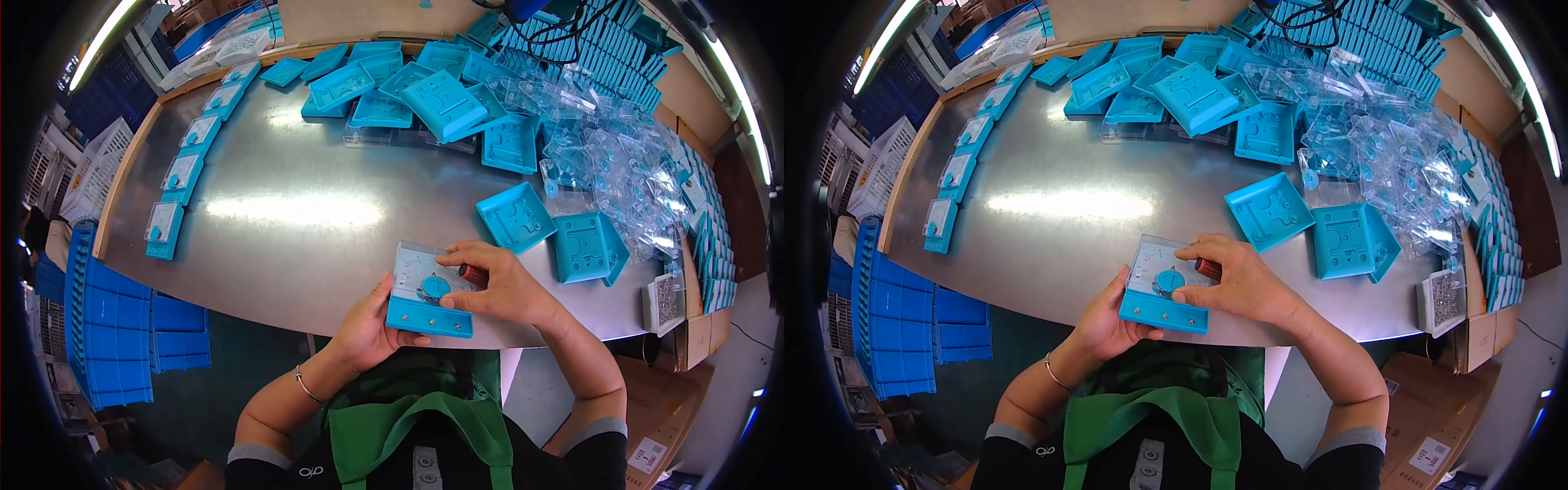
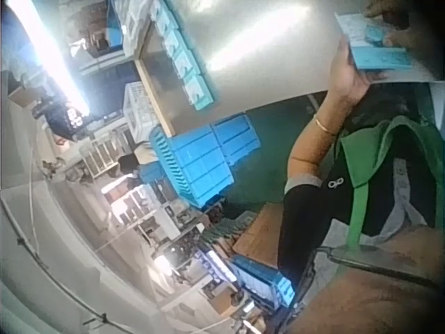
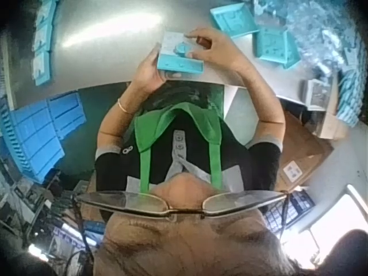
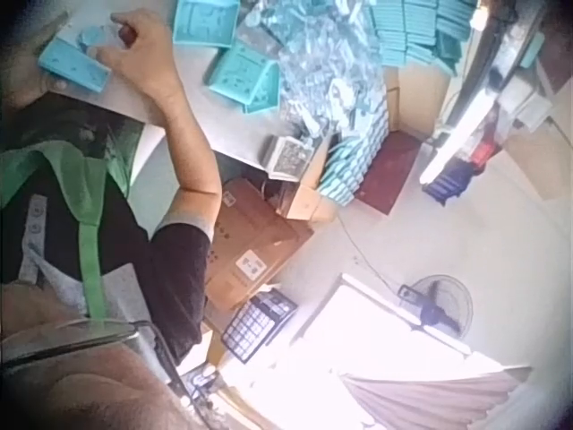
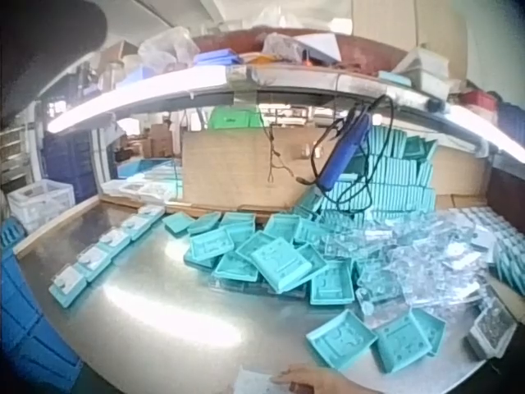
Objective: Assembling analog ammeters by attaching components and protective covers at a workbench.
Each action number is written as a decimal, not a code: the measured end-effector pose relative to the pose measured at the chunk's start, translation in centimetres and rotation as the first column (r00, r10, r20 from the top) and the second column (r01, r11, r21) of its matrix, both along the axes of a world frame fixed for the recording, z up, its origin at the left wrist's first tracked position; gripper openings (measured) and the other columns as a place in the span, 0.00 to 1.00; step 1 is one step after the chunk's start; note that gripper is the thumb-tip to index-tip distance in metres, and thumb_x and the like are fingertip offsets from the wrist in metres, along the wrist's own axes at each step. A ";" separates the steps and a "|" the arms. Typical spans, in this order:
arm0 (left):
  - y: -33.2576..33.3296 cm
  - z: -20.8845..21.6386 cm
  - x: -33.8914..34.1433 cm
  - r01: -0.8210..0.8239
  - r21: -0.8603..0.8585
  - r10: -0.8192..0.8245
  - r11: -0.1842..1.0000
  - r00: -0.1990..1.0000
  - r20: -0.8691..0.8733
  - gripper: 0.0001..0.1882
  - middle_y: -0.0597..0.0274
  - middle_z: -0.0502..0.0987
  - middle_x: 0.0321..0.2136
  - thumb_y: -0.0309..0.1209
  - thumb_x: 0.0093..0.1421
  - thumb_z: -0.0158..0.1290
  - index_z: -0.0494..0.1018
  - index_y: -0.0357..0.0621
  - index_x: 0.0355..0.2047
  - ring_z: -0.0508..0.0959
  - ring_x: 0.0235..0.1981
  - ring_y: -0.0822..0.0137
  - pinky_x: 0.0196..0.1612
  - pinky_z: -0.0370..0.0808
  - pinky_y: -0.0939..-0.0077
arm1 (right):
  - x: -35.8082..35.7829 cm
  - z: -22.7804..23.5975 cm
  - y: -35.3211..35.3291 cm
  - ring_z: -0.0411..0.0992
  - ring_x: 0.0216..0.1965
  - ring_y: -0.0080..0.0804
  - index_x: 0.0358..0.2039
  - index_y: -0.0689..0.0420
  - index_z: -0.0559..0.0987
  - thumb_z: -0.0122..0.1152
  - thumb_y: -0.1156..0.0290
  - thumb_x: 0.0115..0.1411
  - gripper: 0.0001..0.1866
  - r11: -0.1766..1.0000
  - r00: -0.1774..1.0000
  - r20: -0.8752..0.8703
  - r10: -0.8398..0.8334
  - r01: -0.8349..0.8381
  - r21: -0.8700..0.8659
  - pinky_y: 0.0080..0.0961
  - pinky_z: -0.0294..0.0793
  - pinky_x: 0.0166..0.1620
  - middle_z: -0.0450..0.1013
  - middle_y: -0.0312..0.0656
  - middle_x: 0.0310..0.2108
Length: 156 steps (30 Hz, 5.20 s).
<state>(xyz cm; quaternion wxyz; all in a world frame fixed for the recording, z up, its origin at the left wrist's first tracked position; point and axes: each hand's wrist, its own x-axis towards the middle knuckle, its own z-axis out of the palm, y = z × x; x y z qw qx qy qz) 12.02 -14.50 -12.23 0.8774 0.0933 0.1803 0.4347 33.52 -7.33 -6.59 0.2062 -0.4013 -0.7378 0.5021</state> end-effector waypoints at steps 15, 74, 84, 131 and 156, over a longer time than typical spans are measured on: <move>-0.7 1.7 0.7 -0.163 -0.029 0.162 0.986 0.986 -0.029 0.27 0.52 0.70 0.49 0.47 0.66 0.39 0.56 0.39 0.57 0.74 0.48 0.60 0.50 0.73 0.64 | -1.4 0.8 -1.4 0.69 0.39 0.29 0.51 0.53 0.74 0.74 0.66 0.40 0.34 0.945 0.991 0.127 0.044 -0.083 0.318 0.21 0.72 0.38 0.60 0.47 0.55; -1.1 3.7 -0.8 0.116 0.170 -0.078 0.979 0.974 -0.213 0.31 0.53 0.71 0.46 0.38 0.56 0.55 0.59 0.36 0.55 0.76 0.42 0.63 0.39 0.78 0.68 | -1.9 -5.6 -6.5 0.72 0.44 0.29 0.50 0.60 0.70 0.58 0.73 0.57 0.19 0.827 0.713 -0.597 -0.368 -0.042 -0.561 0.28 0.74 0.46 0.72 0.42 0.45; -1.0 3.4 0.2 0.149 0.160 -0.108 0.976 0.965 -0.240 0.31 0.54 0.70 0.46 0.39 0.56 0.55 0.58 0.37 0.55 0.75 0.41 0.65 0.38 0.78 0.71 | -0.9 -6.9 -7.1 0.71 0.46 0.33 0.54 0.60 0.66 0.57 0.69 0.58 0.23 0.875 0.748 -0.560 -0.356 0.056 -0.482 0.29 0.74 0.47 0.70 0.45 0.48; -0.8 2.4 -0.1 0.072 0.173 -0.043 0.982 0.985 -0.165 0.33 0.53 0.69 0.47 0.38 0.55 0.57 0.56 0.37 0.56 0.75 0.42 0.63 0.37 0.79 0.68 | -3.4 -7.9 -9.2 0.74 0.33 0.21 0.36 0.63 0.78 0.65 0.79 0.49 0.12 0.890 0.673 -0.582 -0.457 0.339 -0.306 0.20 0.74 0.38 0.77 0.38 0.33; 1.8 1.8 -5.0 -0.384 0.636 0.684 0.669 0.653 -0.326 0.56 0.62 0.68 0.43 0.44 0.45 0.66 0.40 0.50 0.65 0.73 0.43 0.68 0.45 0.75 0.70 | 2.6 -1.8 -0.9 0.71 0.25 0.43 0.33 0.59 0.75 0.66 0.71 0.46 0.14 0.699 0.779 0.368 -0.508 0.123 0.704 0.34 0.71 0.27 0.70 0.45 0.25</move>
